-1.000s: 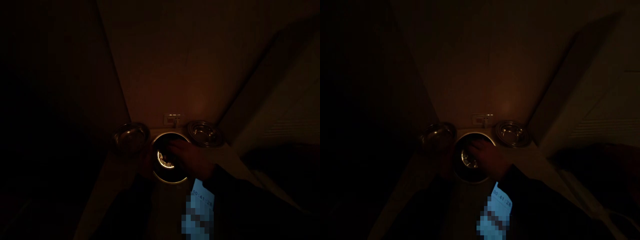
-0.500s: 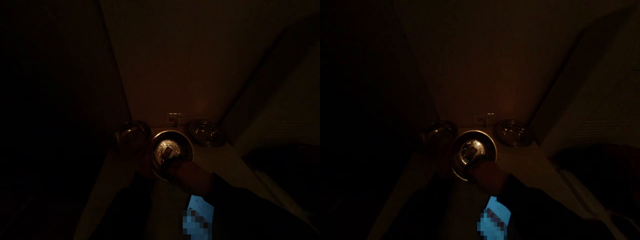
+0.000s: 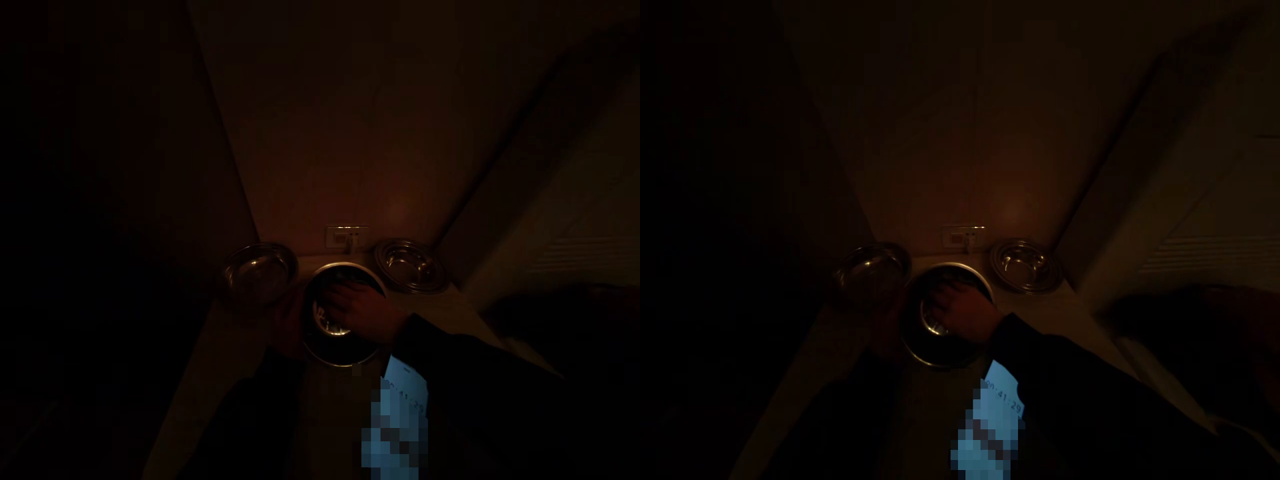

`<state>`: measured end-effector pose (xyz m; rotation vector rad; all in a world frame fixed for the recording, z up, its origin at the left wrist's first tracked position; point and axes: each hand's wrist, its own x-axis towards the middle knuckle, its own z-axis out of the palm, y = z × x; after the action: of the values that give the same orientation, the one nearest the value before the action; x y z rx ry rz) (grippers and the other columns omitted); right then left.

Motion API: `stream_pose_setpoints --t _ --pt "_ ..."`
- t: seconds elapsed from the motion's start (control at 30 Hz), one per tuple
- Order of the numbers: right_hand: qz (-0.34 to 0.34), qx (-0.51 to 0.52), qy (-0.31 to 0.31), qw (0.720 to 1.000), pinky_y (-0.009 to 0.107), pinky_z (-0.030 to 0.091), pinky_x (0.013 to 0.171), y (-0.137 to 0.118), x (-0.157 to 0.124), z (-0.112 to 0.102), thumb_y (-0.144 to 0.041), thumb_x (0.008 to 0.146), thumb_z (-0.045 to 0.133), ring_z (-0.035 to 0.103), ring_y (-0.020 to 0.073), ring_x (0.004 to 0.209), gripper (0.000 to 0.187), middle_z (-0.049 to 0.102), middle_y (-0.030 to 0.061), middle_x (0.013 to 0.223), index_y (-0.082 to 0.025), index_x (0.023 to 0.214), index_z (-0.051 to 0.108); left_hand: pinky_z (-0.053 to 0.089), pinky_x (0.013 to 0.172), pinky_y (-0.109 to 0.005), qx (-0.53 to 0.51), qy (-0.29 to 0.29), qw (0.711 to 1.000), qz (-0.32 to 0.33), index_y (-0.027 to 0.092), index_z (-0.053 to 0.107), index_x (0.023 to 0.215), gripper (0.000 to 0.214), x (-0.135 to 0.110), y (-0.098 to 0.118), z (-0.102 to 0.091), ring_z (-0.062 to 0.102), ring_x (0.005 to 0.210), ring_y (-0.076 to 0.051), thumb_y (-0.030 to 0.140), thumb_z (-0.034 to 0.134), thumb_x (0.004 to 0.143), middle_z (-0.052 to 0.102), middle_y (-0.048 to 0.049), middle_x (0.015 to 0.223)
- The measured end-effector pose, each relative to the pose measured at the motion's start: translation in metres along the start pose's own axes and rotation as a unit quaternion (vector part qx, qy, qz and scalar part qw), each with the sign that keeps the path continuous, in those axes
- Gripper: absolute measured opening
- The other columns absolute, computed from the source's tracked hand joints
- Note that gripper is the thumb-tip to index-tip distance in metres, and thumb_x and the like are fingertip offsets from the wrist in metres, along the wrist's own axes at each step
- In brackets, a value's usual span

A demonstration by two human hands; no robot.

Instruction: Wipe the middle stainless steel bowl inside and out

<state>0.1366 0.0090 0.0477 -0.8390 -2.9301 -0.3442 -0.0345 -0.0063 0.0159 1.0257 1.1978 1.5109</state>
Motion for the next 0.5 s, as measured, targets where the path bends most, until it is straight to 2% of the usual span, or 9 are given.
stream_pose_setpoints --t 0.07,0.13,0.23,0.3,0.33,0.4,0.47,0.5 --pt "0.063 0.002 -0.02 0.998 0.049 0.049 0.091 -0.008 -0.011 -0.003 -0.008 0.091 0.046 0.056 0.0324 0.115 0.03 0.055 0.0235 0.129 -0.008 0.118 0.06 0.043 0.103 -0.039 0.035 -0.001 0.999 0.03 0.016 0.073 0.092 0.024 -0.001 0.002 -0.002 0.059 0.114 -0.028 0.03 0.059 0.078 0.072 -0.0105 0.106" --pt "0.109 0.016 -0.041 0.993 0.046 0.052 0.082 -0.024 -0.022 -0.004 -0.005 0.088 0.047 0.062 0.0317 0.105 0.031 0.059 0.0256 0.121 -0.006 0.116 0.06 0.035 0.11 -0.039 0.076 0.004 0.995 0.064 0.019 0.073 0.088 0.02 -0.002 0.004 -0.004 0.05 0.125 -0.029 0.024 0.067 0.07 0.071 -0.0092 0.108" --pt "0.105 0.077 -0.071 0.989 0.033 0.054 0.078 -0.044 -0.029 -0.009 -0.008 0.084 0.054 0.067 0.0222 0.094 0.031 0.069 0.0124 0.109 -0.016 0.111 0.063 0.037 0.108 -0.042 0.085 0.012 0.994 0.069 0.019 0.073 0.088 0.018 -0.002 0.003 -0.004 0.051 0.124 -0.03 0.026 0.066 0.072 0.071 -0.0094 0.108" --pt "0.081 0.173 -0.063 0.98 0.025 0.052 0.083 -0.045 -0.026 -0.015 -0.007 0.081 0.055 0.066 0.0162 0.099 0.038 0.069 0.0044 0.112 -0.021 0.116 0.062 0.043 0.102 -0.042 0.073 0.027 0.995 0.058 0.019 0.073 0.091 0.022 -0.001 -0.001 -0.002 0.057 0.116 -0.029 0.032 0.061 0.078 0.072 -0.0095 0.104" --pt "0.081 0.212 -0.043 0.973 0.024 0.051 0.089 -0.042 -0.023 -0.018 -0.005 0.08 0.054 0.063 0.0154 0.105 0.043 0.067 0.0036 0.117 -0.022 0.12 0.06 0.046 0.1 -0.041 0.07 0.034 0.995 0.055 0.018 0.072 0.092 0.025 -0.001 -0.003 -0.001 0.06 0.112 -0.028 0.034 0.058 0.081 0.073 -0.0094 0.102" --pt "0.11 0.226 0.018 0.968 0.031 0.045 0.1 -0.031 -0.015 -0.021 -0.002 0.079 0.053 0.055 0.0188 0.119 0.05 0.06 0.0069 0.13 -0.019 0.126 0.057 0.048 0.095 -0.041 0.074 0.038 0.995 0.059 0.017 0.072 0.096 0.032 0.001 -0.009 0.0 0.063 0.106 -0.027 0.039 0.051 0.085 0.073 -0.0096 0.1" --pt "0.149 0.155 0.06 0.975 0.043 0.04 0.105 -0.022 -0.007 -0.018 -0.003 0.082 0.053 0.049 0.0255 0.126 0.046 0.054 0.0127 0.136 -0.017 0.126 0.057 0.049 0.094 -0.041 0.087 0.031 0.993 0.07 0.016 0.071 0.1 0.038 0.003 -0.014 -0.001 0.064 0.105 -0.026 0.041 0.045 0.088 0.073 -0.0104 0.102" --pt "0.159 0.123 0.062 0.978 0.047 0.039 0.105 -0.02 -0.004 -0.014 -0.004 0.083 0.053 0.047 0.0282 0.127 0.043 0.053 0.0151 0.137 -0.015 0.124 0.059 0.049 0.095 -0.041 0.095 0.027 0.992 0.075 0.016 0.07 0.102 0.038 0.004 -0.015 -0.002 0.063 0.106 -0.026 0.041 0.044 0.089 0.072 -0.0106 0.104"
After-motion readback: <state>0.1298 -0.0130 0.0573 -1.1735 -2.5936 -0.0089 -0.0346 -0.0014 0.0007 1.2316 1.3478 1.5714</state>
